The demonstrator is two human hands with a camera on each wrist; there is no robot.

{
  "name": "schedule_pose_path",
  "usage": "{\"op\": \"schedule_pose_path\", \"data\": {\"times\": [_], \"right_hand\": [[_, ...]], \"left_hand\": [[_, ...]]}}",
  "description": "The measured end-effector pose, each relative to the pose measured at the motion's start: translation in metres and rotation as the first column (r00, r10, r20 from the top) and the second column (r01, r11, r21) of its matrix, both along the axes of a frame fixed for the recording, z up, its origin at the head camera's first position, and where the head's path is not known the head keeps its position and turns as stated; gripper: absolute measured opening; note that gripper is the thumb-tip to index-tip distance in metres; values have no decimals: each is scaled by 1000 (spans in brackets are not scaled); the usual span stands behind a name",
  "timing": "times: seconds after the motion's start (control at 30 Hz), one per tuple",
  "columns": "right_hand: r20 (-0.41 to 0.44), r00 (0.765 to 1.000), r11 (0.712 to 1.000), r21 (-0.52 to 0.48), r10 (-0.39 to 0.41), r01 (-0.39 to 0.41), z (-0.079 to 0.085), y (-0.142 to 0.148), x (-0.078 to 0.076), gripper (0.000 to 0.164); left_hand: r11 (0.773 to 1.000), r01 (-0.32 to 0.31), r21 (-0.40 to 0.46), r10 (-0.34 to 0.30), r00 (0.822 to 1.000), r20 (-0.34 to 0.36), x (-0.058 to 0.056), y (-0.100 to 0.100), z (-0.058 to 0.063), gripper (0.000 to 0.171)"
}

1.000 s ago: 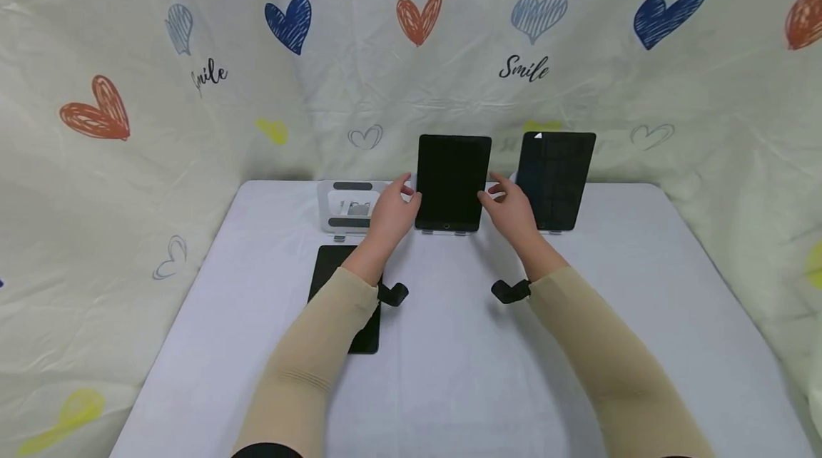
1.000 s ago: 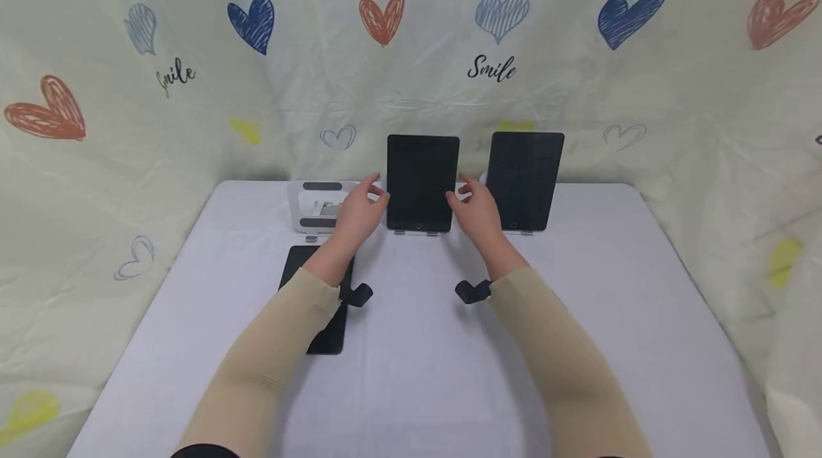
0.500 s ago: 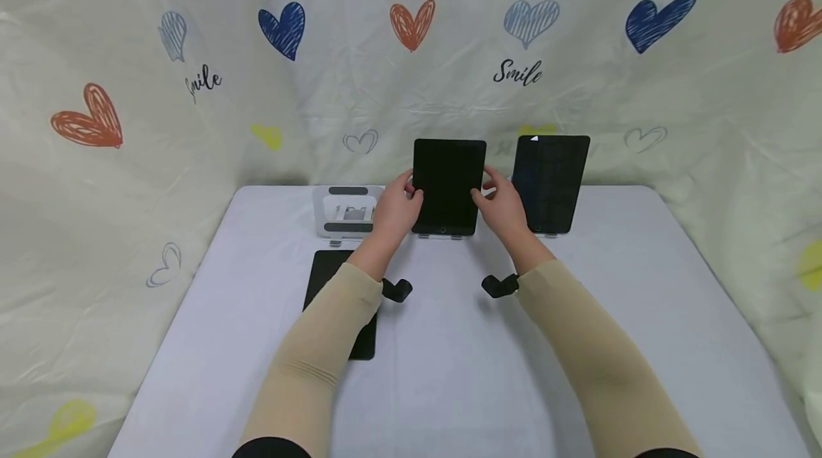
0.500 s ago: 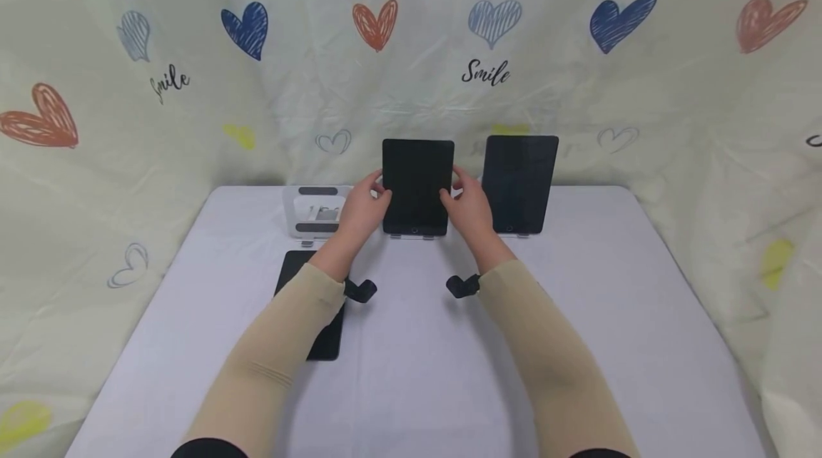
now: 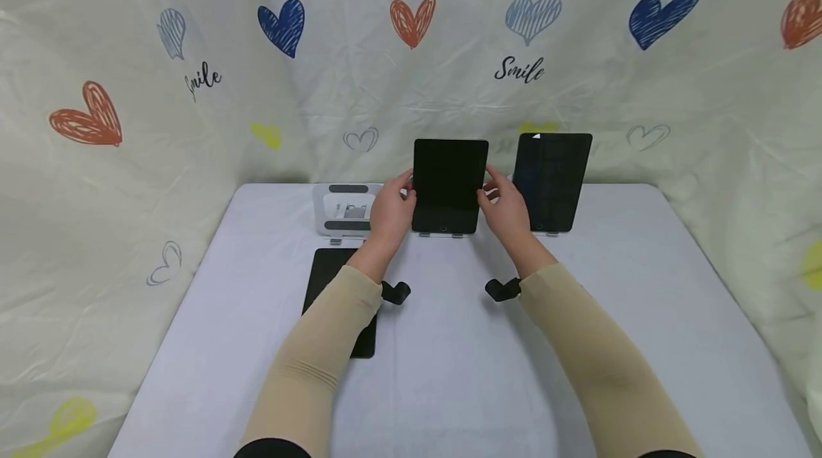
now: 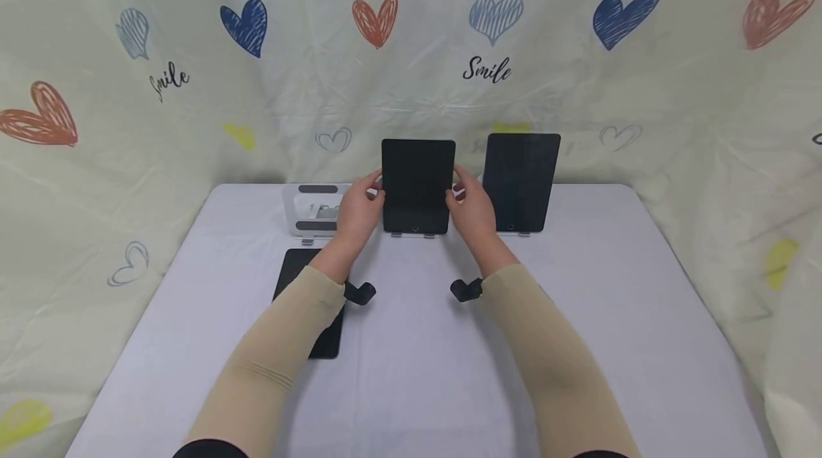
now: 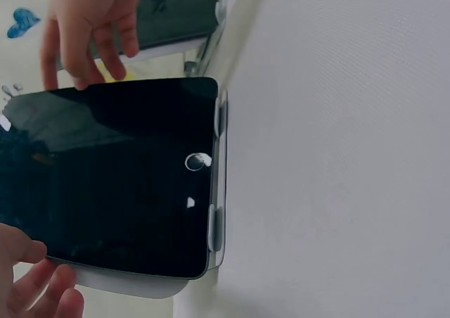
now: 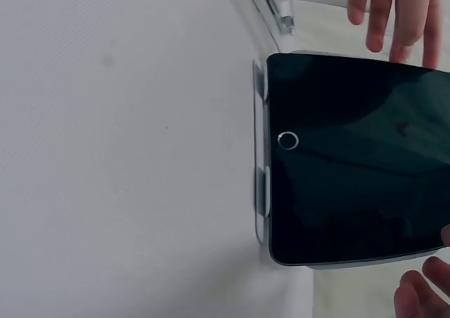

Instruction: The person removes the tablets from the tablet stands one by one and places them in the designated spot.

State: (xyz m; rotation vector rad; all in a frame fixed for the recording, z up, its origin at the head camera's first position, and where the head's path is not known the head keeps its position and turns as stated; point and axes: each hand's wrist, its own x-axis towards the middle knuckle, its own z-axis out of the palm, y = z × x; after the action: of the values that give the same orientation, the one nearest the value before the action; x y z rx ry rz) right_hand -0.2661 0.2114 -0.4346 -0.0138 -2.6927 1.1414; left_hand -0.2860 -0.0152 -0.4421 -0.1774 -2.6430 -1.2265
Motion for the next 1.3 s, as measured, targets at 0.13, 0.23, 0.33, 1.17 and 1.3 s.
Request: {"op": "schedule_pose_path", "data": {"times": [0.13, 0.23, 0.33, 1.17, 1.3], "right_hand": [[-51, 999, 1000, 0, 2, -2, -6, 1, -1, 55], [-75, 997, 1000, -4, -7, 6, -8, 0, 0, 54], [-84, 996, 1000, -9, -15, 15, -10, 0, 2, 53], [1, 999, 982, -189, 34, -33, -2, 1, 27, 53], [89, 994, 973, -227, 55, -33, 0, 0, 36, 54]], "left_hand": [[999, -3, 38, 4, 1000, -18, 1, 0, -2, 41], [999, -5, 47, 6, 1000, -20, 2, 1, -2, 41], [999, -11, 39, 11, 1000, -21, 3, 2, -2, 41], [992, 48, 116, -50, 999, 13, 26, -10, 3, 44], [993, 70, 96, -76, 995, 58, 37, -15, 4, 45]]}}
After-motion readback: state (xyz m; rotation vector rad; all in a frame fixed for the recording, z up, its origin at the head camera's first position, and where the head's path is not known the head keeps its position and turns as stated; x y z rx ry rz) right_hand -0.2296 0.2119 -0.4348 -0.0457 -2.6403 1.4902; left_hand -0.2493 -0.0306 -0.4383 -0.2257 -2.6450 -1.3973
